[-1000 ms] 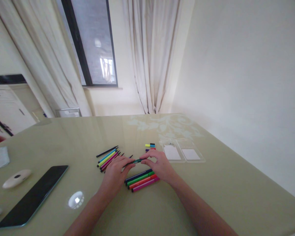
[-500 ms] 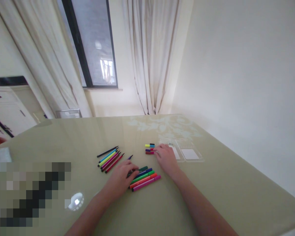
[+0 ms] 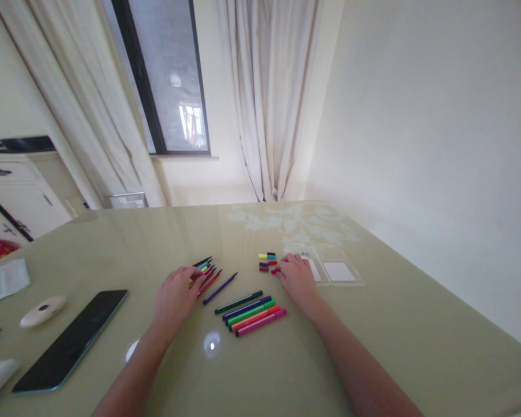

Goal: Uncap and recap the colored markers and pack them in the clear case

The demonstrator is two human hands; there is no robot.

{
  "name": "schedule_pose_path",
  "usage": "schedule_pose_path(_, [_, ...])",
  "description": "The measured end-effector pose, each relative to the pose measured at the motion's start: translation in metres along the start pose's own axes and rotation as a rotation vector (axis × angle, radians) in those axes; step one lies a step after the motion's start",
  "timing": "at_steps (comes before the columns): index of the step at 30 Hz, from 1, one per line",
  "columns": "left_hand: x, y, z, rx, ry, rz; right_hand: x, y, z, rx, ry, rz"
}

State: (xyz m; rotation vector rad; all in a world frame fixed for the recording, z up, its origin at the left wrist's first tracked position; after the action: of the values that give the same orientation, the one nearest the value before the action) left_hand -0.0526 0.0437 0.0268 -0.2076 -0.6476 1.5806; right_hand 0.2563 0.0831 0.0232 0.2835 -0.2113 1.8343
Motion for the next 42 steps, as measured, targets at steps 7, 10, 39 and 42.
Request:
schedule_pose_path(7, [0.000,0.005,0.001,0.100,0.007,0.040,0.000,0.001,0.002,0.017,0.006,-0.006])
schedule_pose_path(10, [0.001,0.008,-0.001,0.121,0.028,0.058,-0.001,0.001,0.001,0.023,0.010,-0.001])
schedule_pose_path(39, [-0.021,-0.056,-0.025,-0.482,0.142,-0.267,-0.009,0.039,0.032,0.723,-0.186,0.201])
schedule_pose_path(42, [-0.022,-0.055,-0.025,-0.496,0.115,-0.267,-0.009,0.038,0.033,0.800,-0.174,0.176])
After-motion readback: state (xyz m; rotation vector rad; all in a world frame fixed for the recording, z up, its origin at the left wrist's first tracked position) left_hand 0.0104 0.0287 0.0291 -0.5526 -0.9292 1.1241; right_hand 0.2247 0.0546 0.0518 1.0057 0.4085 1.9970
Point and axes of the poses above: each hand's wrist, its own x-axis towards the middle knuckle, its own z-axis out of the back of the hand, y = z × x, the point moved 3 cm from there along x, towards the middle knuckle, and after that the axes turned 9 degrees about -x, right-handed, at the moved point
